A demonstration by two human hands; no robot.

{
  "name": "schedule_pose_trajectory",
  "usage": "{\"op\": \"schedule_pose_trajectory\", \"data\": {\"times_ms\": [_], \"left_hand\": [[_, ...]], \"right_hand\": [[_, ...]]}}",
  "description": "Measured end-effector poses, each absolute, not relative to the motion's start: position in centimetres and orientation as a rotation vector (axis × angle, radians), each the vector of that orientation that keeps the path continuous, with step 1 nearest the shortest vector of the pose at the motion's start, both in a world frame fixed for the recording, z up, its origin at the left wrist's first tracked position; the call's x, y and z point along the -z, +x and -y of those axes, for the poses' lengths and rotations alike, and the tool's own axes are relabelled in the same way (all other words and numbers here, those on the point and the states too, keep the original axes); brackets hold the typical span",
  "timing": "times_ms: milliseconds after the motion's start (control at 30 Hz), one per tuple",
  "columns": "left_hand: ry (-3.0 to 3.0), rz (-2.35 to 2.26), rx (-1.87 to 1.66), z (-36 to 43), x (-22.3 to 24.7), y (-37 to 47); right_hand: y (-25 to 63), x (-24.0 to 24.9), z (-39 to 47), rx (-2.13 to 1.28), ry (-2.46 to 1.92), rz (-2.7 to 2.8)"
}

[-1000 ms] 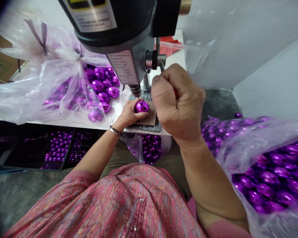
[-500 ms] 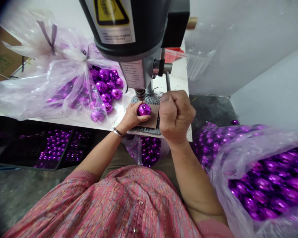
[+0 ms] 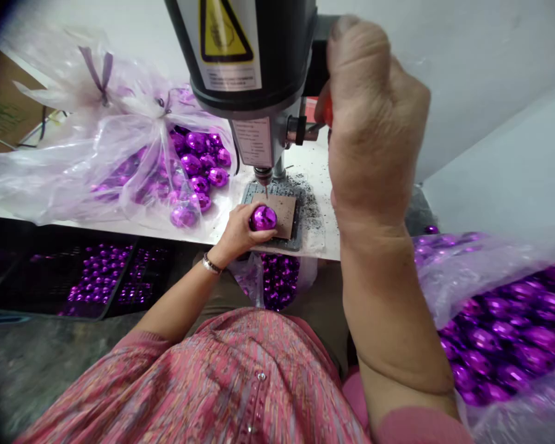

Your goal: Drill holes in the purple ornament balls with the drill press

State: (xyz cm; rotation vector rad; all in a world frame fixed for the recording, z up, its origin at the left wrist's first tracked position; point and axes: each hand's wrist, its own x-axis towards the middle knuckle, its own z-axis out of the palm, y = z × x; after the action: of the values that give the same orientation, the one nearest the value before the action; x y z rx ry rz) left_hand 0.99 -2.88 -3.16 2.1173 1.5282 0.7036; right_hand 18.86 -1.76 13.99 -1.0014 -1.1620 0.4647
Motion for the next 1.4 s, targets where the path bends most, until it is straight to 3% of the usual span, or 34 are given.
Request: {"op": "schedule_pose_trajectory", "data": {"times_ms": [233, 433, 533, 700, 833, 1000, 1133, 1400], "left_hand": [[2.248, -1.139, -0.578, 7.7, 4.6, -0.5], [2.147, -1.911, -0.733, 2.8, 2.5, -5.6], [1.995, -2.336, -0.401, 0.7, 0.9, -8.1], [1.98, -2.398, -0.051, 0.1, 0.5, -10.2], [1.975, -2.169, -0.44, 0.6, 0.7, -10.7], [1.357, -1.329, -1.047, 1.7, 1.4, -8.4], [0.961, -0.957, -1.027, 1.7, 2.6, -5.9], [1.182, -0.944, -0.955, 0.9, 3.0, -4.8]], "right_hand": [[19.3, -12.5, 2.2, -0.445, -1.014, 1.132], [19.4, -12.0, 2.0, -0.437, -0.976, 1.121], [19.4, -12.0, 2.2, -0.435, -1.02, 1.094], [19.4, -11.7, 2.7, -0.389, -1.077, 1.067], [19.5, -11.5, 2.9, -0.398, -1.103, 1.077], [19.3, -11.7, 2.9, -0.391, -1.022, 1.105], [18.8, -12.2, 2.7, -0.46, -0.93, 1.16], [18.5, -12.5, 2.9, -0.559, -0.886, 1.166]]}}
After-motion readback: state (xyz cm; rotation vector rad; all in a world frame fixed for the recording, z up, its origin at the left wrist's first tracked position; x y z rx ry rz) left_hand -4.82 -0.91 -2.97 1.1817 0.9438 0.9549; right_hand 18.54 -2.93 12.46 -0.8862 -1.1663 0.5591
